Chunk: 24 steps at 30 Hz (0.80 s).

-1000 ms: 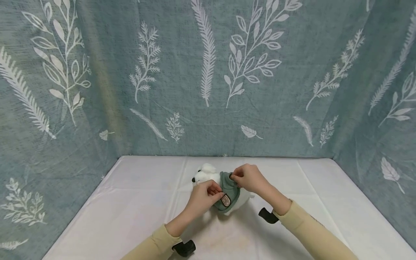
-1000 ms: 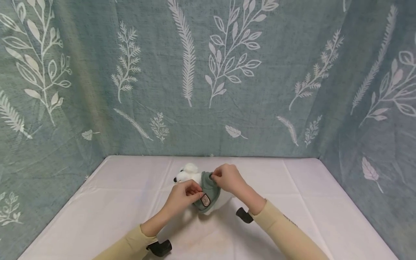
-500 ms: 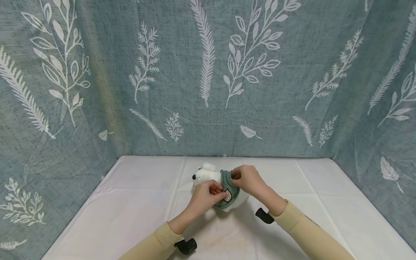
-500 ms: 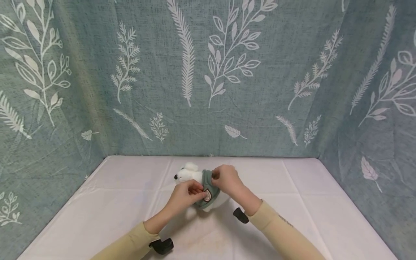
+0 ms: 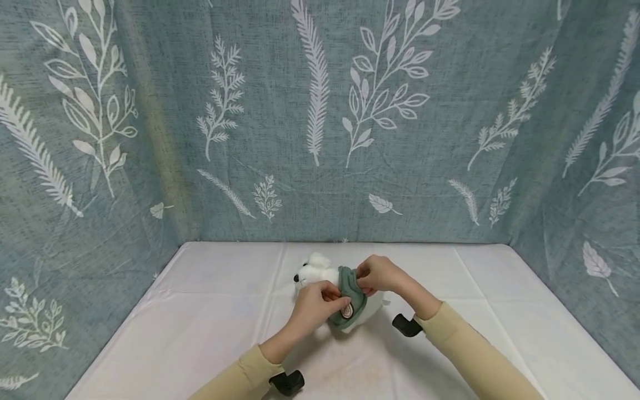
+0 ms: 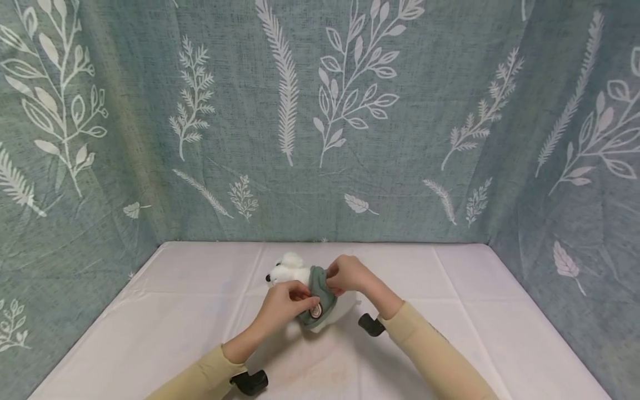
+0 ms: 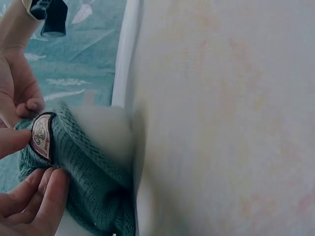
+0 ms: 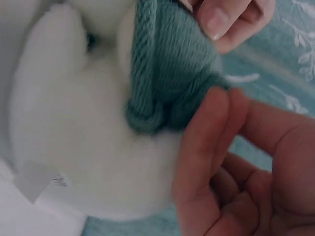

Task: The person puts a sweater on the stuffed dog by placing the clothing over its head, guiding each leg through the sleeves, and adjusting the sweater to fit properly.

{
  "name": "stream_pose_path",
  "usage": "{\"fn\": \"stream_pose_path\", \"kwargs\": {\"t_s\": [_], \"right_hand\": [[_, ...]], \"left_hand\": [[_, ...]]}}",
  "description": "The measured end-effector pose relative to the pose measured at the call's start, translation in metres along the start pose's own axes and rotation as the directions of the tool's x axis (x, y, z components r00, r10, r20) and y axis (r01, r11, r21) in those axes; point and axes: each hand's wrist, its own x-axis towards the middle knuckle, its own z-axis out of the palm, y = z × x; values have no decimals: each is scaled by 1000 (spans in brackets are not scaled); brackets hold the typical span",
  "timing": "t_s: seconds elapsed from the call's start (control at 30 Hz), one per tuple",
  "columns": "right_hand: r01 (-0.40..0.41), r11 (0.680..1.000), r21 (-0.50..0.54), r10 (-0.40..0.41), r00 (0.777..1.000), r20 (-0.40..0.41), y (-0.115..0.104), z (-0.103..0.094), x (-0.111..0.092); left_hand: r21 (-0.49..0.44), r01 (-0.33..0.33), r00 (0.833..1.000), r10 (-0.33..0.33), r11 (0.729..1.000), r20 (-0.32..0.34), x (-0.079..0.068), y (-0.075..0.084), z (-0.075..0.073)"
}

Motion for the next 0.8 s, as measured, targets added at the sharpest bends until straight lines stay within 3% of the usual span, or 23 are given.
{"fn": "stream_pose_path", "kwargs": {"t_s": [0.17,0.33,0.6,0.8], "right_hand": [[-27,998,61,23,998,60,4,3,4],[-13,1000,25,10,996,90,3,6,6],[-122,985,122,119,992,32,7,11,10],[-141,975,172,148,989,-26,5,16,9]], "left_hand": [[-11,15,1000,-15,1000,-2,0,1,1],[-14,13,1000,-12,1000,5,-1,3,3],[-8,-10,1000,10,1000,-2,1,3,6],[-15,-22,1000,22,1000,3,2,5,5]]}}
